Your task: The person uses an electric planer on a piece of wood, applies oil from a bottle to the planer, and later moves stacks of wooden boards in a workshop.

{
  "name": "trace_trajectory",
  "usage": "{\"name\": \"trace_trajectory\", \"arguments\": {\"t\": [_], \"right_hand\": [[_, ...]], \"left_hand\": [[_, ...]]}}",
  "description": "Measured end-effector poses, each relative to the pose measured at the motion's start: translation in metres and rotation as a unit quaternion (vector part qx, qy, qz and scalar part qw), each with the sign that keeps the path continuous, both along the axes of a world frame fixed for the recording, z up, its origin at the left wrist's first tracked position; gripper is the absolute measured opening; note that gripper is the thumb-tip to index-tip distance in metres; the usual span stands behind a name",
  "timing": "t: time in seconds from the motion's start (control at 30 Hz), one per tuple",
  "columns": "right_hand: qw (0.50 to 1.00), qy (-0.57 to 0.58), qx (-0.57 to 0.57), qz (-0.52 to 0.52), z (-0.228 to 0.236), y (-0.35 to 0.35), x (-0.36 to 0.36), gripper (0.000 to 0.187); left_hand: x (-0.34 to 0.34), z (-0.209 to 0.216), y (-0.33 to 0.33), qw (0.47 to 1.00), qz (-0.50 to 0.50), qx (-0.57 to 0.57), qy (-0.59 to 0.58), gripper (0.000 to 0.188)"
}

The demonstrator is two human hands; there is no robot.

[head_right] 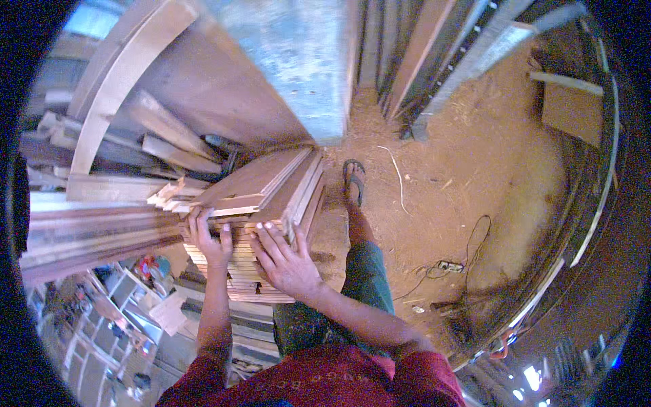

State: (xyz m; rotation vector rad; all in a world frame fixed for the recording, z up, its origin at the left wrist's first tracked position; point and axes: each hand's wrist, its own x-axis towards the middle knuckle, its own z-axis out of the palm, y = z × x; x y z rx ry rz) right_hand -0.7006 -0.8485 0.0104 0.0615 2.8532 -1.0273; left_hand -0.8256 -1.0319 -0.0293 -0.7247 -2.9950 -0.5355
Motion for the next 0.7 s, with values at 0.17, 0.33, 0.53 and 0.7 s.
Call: {"name": "trace_trajectory", "arguments": {"t": [0.17,0.33,0.53,0.7], "right_hand": [[0.995,0.058,-0.078,0.012,-0.002,0.033,-0.007,0.049],[0.995,0.08,-0.007,0.052,-0.006,0.037,-0.007,0.052],[0.992,0.119,0.048,0.021,0.009,0.045,-0.019,0.046],[0.982,0.152,0.083,-0.068,0.0,0.053,-0.076,0.042]], "left_hand": [[-0.007,0.007,0.013,0.999,-0.03,0.014,0.0,0.073],[-0.01,0.003,0.012,1.0,-0.029,-0.011,0.005,0.077],[-0.033,0.025,0.041,0.997,-0.07,0.018,-0.01,0.06],[-0.092,0.011,0.058,0.996,-0.089,0.006,0.0,0.056]]}}
